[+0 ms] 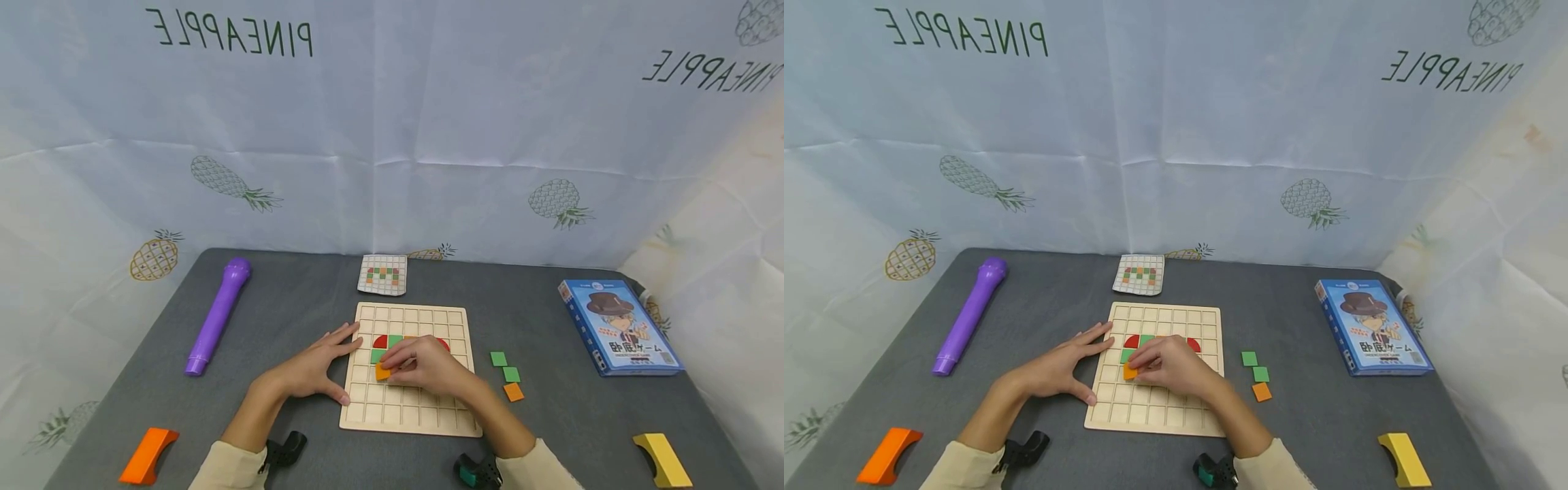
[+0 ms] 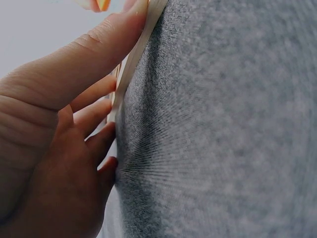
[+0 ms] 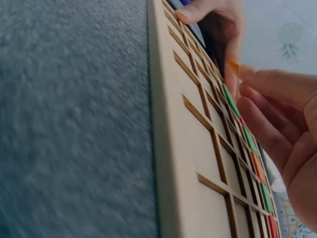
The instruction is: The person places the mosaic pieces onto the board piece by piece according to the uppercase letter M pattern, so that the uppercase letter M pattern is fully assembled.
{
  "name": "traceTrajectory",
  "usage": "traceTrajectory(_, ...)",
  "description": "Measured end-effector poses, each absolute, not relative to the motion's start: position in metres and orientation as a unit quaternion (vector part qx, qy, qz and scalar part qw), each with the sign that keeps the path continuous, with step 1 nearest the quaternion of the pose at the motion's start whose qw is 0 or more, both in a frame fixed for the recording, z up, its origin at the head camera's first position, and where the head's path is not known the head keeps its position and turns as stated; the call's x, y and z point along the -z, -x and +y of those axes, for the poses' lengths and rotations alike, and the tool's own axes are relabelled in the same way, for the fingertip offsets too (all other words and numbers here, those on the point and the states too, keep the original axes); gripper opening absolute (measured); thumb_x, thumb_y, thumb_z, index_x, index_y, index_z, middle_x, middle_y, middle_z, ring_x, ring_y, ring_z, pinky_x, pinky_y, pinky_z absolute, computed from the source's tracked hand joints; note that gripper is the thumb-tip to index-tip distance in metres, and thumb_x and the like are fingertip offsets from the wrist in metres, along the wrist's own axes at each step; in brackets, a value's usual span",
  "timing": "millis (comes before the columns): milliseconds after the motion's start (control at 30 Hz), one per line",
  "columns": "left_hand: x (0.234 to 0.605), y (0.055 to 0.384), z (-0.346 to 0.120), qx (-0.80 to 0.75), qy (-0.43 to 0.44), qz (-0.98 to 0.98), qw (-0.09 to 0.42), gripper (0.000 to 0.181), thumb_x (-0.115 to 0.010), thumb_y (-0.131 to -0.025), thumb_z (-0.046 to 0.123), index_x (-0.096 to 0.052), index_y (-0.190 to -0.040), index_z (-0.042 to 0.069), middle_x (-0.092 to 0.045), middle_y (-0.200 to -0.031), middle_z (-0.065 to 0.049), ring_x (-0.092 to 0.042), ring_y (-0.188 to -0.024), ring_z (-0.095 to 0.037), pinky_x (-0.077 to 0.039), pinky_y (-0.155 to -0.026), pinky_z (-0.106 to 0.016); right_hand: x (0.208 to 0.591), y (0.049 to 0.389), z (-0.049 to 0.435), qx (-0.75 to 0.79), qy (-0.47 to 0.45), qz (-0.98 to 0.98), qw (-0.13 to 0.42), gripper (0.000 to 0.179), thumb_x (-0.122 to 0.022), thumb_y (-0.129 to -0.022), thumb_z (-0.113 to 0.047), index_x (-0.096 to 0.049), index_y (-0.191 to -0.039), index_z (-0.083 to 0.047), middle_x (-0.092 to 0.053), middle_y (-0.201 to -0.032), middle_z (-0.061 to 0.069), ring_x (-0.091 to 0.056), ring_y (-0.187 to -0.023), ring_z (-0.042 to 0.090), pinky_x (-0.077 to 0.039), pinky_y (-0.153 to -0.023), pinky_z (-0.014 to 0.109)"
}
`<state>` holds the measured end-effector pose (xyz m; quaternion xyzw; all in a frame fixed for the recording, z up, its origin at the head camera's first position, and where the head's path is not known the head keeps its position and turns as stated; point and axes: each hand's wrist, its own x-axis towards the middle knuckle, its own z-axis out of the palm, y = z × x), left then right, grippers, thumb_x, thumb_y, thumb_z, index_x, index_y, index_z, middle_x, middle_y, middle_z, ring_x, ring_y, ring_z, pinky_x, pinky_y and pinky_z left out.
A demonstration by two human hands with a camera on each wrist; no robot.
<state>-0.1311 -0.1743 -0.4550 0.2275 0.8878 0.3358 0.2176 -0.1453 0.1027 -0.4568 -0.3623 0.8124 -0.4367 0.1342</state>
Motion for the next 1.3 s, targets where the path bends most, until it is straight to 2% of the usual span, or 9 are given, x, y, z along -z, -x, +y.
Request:
traceTrajectory(367, 0.456, 0.131, -0.174, -0.338, -0.228, 0.887, 0.217, 0.108, -0.091, -0.070, 0.039, -0.037, -0.158, 0.006, -0.013, -0.175, -0.006, -0.007, -0.162, -0.039, -0.011, -0.125, -0.069, 0.461, 0.141, 0.091, 0.414, 0.367, 0.825, 0.116, 0.020, -0.082, -0.085, -0.012, -0.081, -0.104, -0.006, -0.079, -0.110, 0.004, -0.075, -0.092, 0.008, -0.058, -0.076, 0.015)
traceTrajectory(600, 0.455, 0.132, -0.174, -0.337, -0.228, 0.887, 0.216, 0.107, -0.091, -0.071, 0.038, -0.037, -0.158, 0.005, -0.013, -0.174, -0.007, -0.008, -0.162, -0.039, -0.010, -0.126, -0.069, 0.462, 0.141, 0.086, 0.392, 0.358, 0.839, 0.117, 0.019, -0.082, -0.086, -0.014, -0.082, -0.103, -0.008, -0.079, -0.109, 0.002, -0.074, -0.095, 0.009, -0.058, -0.078, 0.017)
traceTrajectory(967, 0.456, 0.131, -0.175, -0.342, -0.228, 0.886, 0.216, 0.107, -0.091, -0.071, 0.039, -0.037, -0.158, 0.005, -0.012, -0.174, -0.008, -0.007, -0.162, -0.039, -0.009, -0.126, -0.068, 0.464, 0.139, 0.083, 0.359, 0.361, 0.854, 0.105, 0.017, -0.080, -0.088, -0.019, -0.082, -0.104, -0.014, -0.078, -0.113, -0.004, -0.071, -0.107, 0.010, -0.057, -0.092, 0.023)
traceTrajectory(1300, 0.456, 0.131, -0.176, -0.344, -0.234, 0.883, 0.215, 0.107, -0.090, -0.071, 0.038, -0.037, -0.158, 0.004, -0.012, -0.174, -0.009, -0.007, -0.161, -0.040, -0.009, -0.126, -0.068, 0.466, 0.138, 0.085, 0.371, 0.363, 0.849, 0.101, 0.016, -0.080, -0.088, -0.015, -0.083, -0.103, -0.012, -0.076, -0.112, -0.002, -0.071, -0.101, 0.010, -0.057, -0.085, 0.018)
